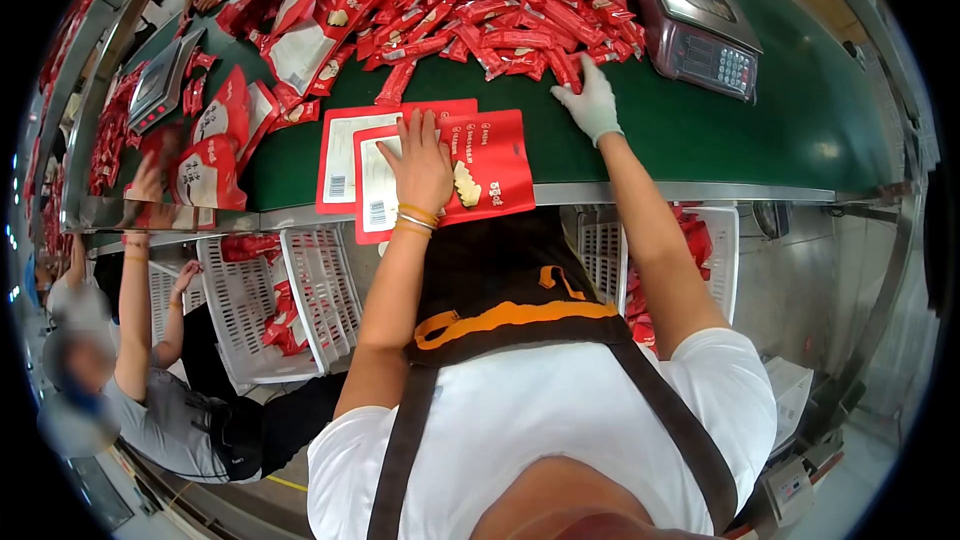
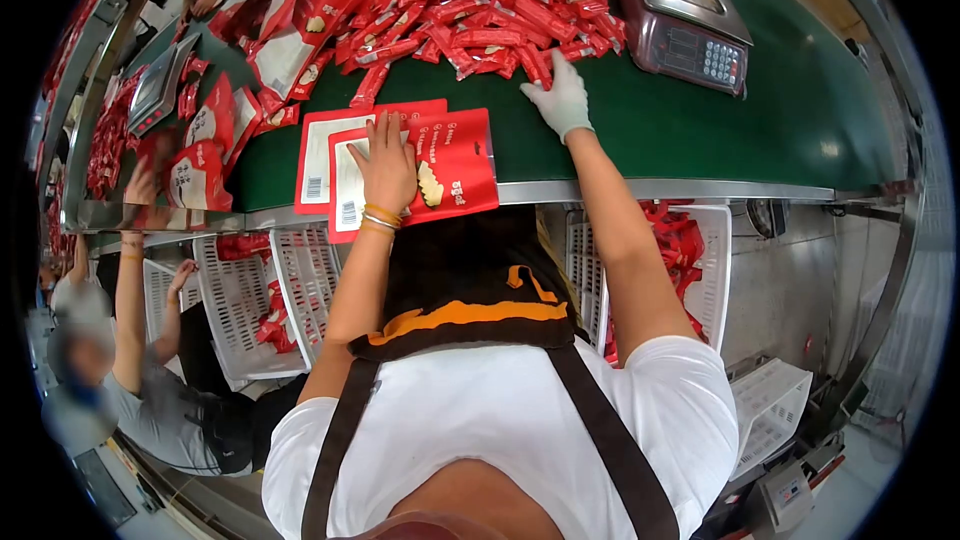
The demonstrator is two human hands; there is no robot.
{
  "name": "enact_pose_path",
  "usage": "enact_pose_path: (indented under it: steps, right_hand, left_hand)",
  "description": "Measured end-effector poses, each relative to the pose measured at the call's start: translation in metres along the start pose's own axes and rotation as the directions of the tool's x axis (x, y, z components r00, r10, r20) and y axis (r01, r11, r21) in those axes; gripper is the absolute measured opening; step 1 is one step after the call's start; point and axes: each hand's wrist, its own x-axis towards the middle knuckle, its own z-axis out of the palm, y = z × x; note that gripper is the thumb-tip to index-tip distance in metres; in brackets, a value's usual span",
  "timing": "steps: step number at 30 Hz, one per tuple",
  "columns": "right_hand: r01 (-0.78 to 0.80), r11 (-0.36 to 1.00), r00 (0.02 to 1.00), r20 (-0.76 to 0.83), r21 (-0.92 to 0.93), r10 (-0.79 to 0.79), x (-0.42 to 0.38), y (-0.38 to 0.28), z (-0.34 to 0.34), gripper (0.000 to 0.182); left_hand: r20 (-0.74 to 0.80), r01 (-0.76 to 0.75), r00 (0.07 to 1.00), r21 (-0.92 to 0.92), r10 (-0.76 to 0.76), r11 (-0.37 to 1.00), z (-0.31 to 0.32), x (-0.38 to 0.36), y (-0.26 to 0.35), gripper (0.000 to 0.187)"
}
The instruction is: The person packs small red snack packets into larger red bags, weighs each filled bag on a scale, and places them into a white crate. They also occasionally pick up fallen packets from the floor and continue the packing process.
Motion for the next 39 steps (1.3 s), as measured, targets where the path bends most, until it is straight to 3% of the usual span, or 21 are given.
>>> enact_pose_path:
  steps: [2,4,6,8,10,12,16,18,24,26,28,32,34,35,36,37,38,39]
  right_hand:
    - [0.042,0.998,0.999,0.022,-0.042,-0.041,0.01,0.011,0.001,0.051]
    - [0.075,0.994,0.932,0.36,-0.081,-0.041,0.019,0.009,-0.02,0.05]
    - [0.249,0.943,0.93,0.327,-0.221,-0.169,0.039,0.023,-0.037,0.049]
    - [0.343,0.925,0.922,0.244,-0.161,-0.3,0.069,0.051,-0.038,0.048]
    - [0.452,0.866,0.851,0.396,-0.215,-0.346,0.083,0.066,-0.039,0.057]
    - [0.459,0.83,0.828,0.493,-0.317,-0.269,0.09,0.07,-0.036,0.064]
    - [0.515,0.78,0.782,0.568,-0.354,-0.258,0.088,0.054,-0.05,0.067]
    - [0.323,0.902,0.73,0.683,-0.287,-0.044,0.067,0.031,-0.065,0.071]
    - [0.441,0.859,0.791,0.564,-0.261,-0.235,0.024,0.058,-0.067,0.081]
    - [0.454,0.815,0.787,0.59,-0.36,-0.178,0.014,0.042,-0.081,0.077]
    - [0.466,0.852,0.763,0.594,-0.237,-0.253,-0.013,0.011,-0.099,0.068]
    - [0.565,0.814,0.595,0.751,-0.136,-0.288,-0.055,-0.048,-0.1,0.068]
    - [0.637,0.768,0.611,0.646,-0.058,-0.457,-0.058,-0.054,-0.067,0.063]
    - [0.639,0.769,0.635,0.558,0.01,-0.534,-0.057,-0.066,-0.048,0.05]
    - [0.702,0.706,0.562,0.538,0.09,-0.628,-0.052,-0.065,-0.019,0.029]
    - [0.75,0.661,0.474,0.697,-0.002,-0.537,-0.055,-0.077,-0.001,0.012]
    - [0.81,0.575,0.39,0.842,-0.12,-0.374,-0.068,-0.085,0.023,0.012]
    - [0.771,0.636,0.371,0.837,-0.035,-0.403,-0.071,-0.09,0.044,0.013]
  left_hand:
    - [-0.018,0.004,1.0,-0.007,-0.004,1.0,-0.002,0.001,0.001,0.05]
    - [0.01,0.004,1.0,0.006,-0.004,1.0,-0.002,-0.001,0.0,0.049]
    - [-0.016,0.009,1.0,-0.003,-0.009,1.0,-0.002,0.001,0.0,0.047]
    - [-0.028,-0.011,1.0,0.004,0.011,1.0,0.001,-0.002,0.0,0.046]
    - [-0.016,-0.006,1.0,0.003,0.006,1.0,0.0,-0.004,0.001,0.045]
    - [-0.02,0.0,1.0,0.008,0.001,1.0,-0.002,0.001,-0.001,0.045]
    - [-0.02,0.015,1.0,0.015,-0.015,1.0,0.002,-0.003,-0.002,0.044]
    - [-0.023,0.016,1.0,0.013,-0.016,1.0,0.002,-0.002,-0.003,0.044]
    - [-0.031,0.009,0.999,-0.005,-0.009,1.0,0.002,0.0,-0.002,0.043]
    - [-0.033,0.019,0.999,-0.024,-0.019,1.0,0.001,0.0,-0.002,0.043]
    - [-0.055,0.028,0.998,-0.016,-0.029,0.999,0.003,0.001,-0.003,0.043]
    - [-0.059,0.038,0.998,-0.005,-0.039,0.999,0.002,0.0,-0.002,0.046]
    - [-0.079,0.011,0.997,0.013,-0.01,1.0,0.002,0.001,0.001,0.048]
    - [-0.079,-0.006,0.997,0.024,0.008,1.0,0.0,0.002,0.001,0.05]
    - [-0.079,-0.022,0.997,0.035,0.025,0.999,-0.003,0.002,0.003,0.052]
    - [-0.081,-0.032,0.996,0.036,0.035,0.999,-0.004,0.002,0.004,0.052]
    - [-0.07,-0.036,0.997,0.028,0.038,0.999,-0.007,0.001,0.004,0.054]
    - [-0.061,-0.04,0.997,0.02,0.041,0.999,-0.009,0.002,0.003,0.056]
